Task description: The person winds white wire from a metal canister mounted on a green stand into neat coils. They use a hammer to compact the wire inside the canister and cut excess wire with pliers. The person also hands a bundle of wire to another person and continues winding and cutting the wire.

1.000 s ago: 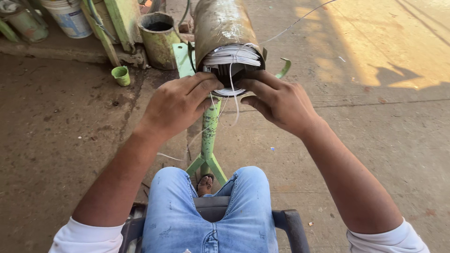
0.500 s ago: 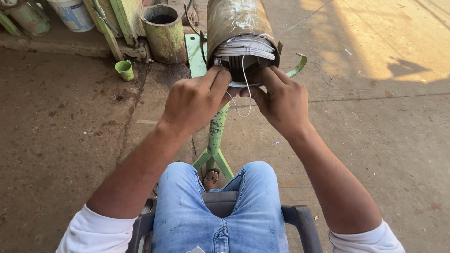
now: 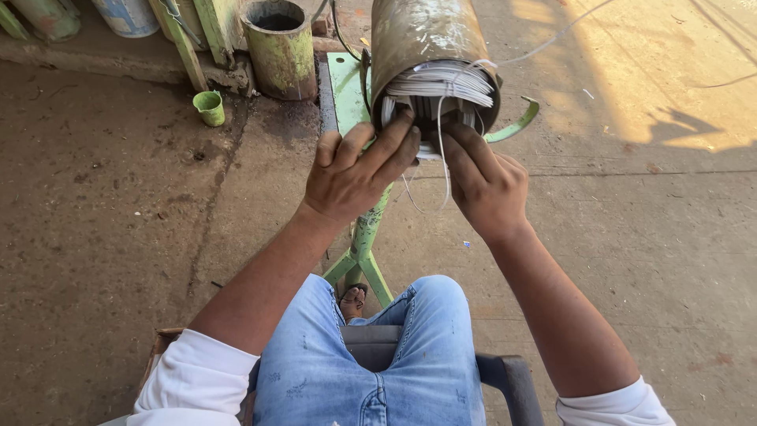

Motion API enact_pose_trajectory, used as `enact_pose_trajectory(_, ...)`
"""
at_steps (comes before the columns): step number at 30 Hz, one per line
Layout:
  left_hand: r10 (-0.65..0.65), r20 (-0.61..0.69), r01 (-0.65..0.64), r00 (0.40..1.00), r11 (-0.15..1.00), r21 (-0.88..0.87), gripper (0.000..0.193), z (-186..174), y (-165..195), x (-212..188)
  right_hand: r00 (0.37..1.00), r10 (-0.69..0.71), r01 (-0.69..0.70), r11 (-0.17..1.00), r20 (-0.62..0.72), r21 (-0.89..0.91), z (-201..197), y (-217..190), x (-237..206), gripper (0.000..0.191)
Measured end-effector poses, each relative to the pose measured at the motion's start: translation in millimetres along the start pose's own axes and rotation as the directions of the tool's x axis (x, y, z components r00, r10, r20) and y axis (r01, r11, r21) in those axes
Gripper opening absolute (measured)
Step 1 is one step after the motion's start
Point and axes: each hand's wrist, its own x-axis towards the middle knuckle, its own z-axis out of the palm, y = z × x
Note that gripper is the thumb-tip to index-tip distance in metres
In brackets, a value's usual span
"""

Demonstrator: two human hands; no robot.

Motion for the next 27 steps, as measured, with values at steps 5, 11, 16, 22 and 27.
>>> enact_pose_trajectory(5, 0.132, -0.117, -0.133, 0.984, 0.991, 0.004, 0.030, 21, -10, -3, 0.980, 0.036, -0.025, 0.998, -0.195, 0.056, 27, 0, -14, 0.020)
enact_pose_trajectory(11, 0.169, -0.006, -0.166, 0.986, 0.957, -0.239, 0.041, 7, -25, 12, 0.973, 0.152, -0.123, 0.978, -0.172, 0.166, 27, -8, -16, 0.029)
enact_pose_trajectory(16, 0.023, 0.147, 0.026, 0.989, 0.944, -0.328, 0.042, -14, -7, 22, 0.990, 0.131, -0.131, 0.991, 0.050, 0.017, -14, -22, -2, 0.047)
enact_pose_trajectory(22, -0.040, 0.236, 0.122, 0.971, 0.930, -0.346, 0.042, -24, 4, 22, 0.985, 0.128, -0.088, 0.947, 0.112, -0.309, -35, -19, 27, 0.030)
enact_pose_trajectory(27, 0.023, 0.168, 0.002, 0.986, 0.989, -0.146, 0.045, -32, -10, 26, 0.981, 0.005, 0.087, 0.884, 0.196, -0.460, -33, -15, 47, 0.022)
